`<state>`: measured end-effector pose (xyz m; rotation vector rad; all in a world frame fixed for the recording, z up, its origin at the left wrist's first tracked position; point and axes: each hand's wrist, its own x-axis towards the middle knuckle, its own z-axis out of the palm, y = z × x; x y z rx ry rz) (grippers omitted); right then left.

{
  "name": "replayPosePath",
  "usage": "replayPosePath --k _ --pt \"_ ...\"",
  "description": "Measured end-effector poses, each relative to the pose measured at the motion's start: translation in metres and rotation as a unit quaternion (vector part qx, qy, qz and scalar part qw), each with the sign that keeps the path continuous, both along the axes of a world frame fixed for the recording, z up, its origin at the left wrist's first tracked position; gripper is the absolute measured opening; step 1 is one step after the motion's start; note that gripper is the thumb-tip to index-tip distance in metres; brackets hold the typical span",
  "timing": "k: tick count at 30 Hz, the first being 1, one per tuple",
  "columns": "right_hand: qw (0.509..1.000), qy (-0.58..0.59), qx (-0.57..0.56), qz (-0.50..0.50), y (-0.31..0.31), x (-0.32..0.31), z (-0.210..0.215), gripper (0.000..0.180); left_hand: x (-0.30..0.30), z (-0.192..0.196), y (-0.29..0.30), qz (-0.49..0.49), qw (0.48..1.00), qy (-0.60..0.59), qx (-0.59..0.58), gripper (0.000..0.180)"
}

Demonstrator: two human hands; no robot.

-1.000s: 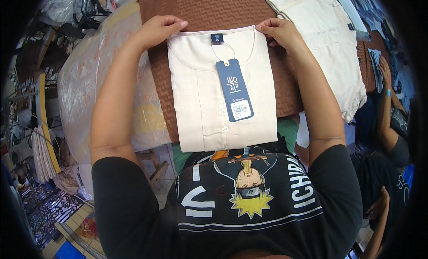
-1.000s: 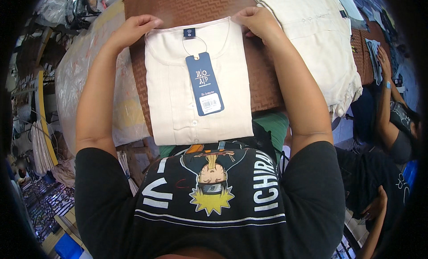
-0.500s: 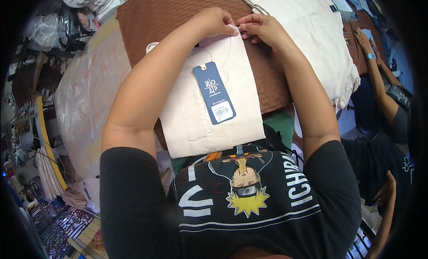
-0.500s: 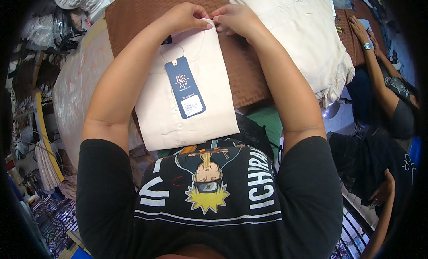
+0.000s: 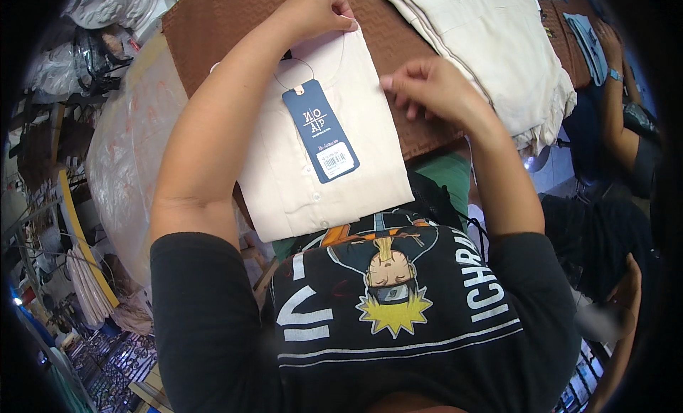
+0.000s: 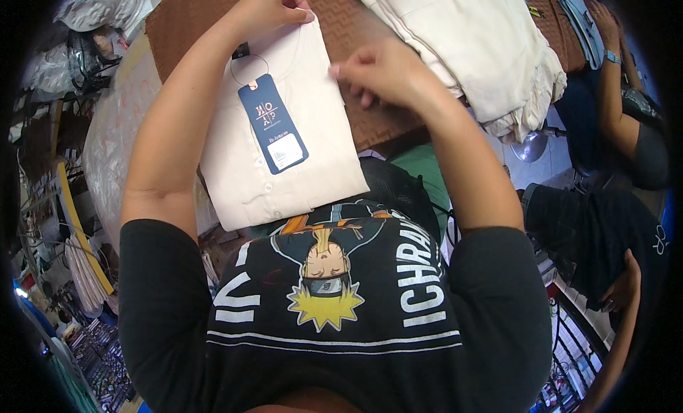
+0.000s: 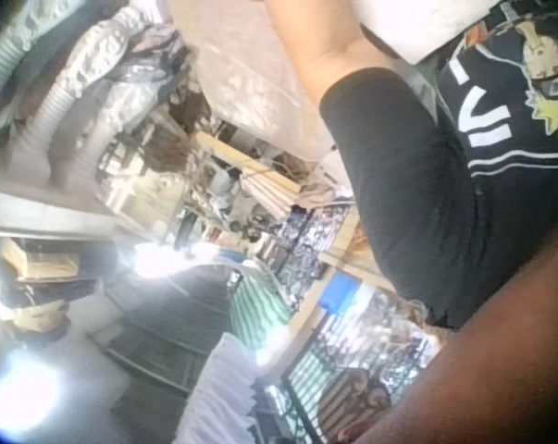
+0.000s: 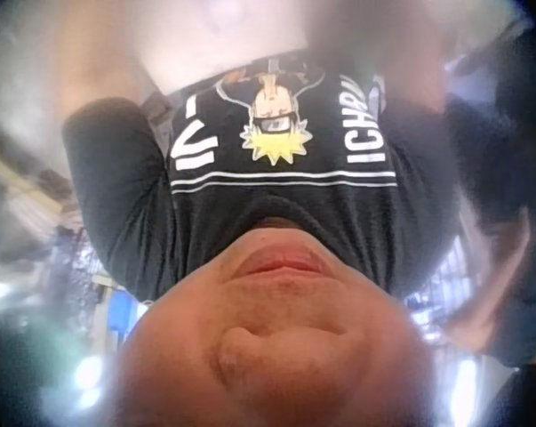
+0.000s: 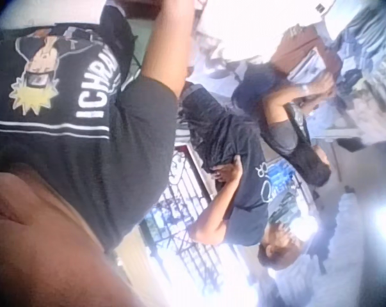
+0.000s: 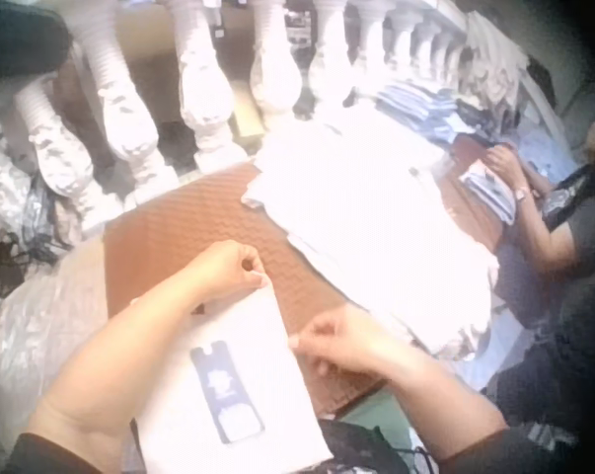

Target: The person folds a shirt on a table, places it inside a clear plastic bag, seals the bag, and sets the packaged shirt aside.

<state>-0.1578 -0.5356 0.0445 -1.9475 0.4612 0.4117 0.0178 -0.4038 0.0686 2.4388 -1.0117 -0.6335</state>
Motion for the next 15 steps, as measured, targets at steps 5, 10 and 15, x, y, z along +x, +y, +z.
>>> replayPosePath --k 5,10,15 --pt "0.998 -0.035 0.037 -0.036 0.026 -0.03 -0.007 0.031 0.007 -0.012 -0.006 0.002 1.0 0.008 0.001 0.019" --pt "0.997 -0.034 0.065 -0.039 0.029 -0.031 -0.008 0.027 0.019 -0.03 -0.003 -0.054 0.994 -0.085 -0.04 0.02" --pt "0.995 0.005 0.093 -0.035 0.026 -0.028 -0.005 0.024 -0.001 0.007 0.033 0.036 0.981 -0.098 -0.166 0.025"
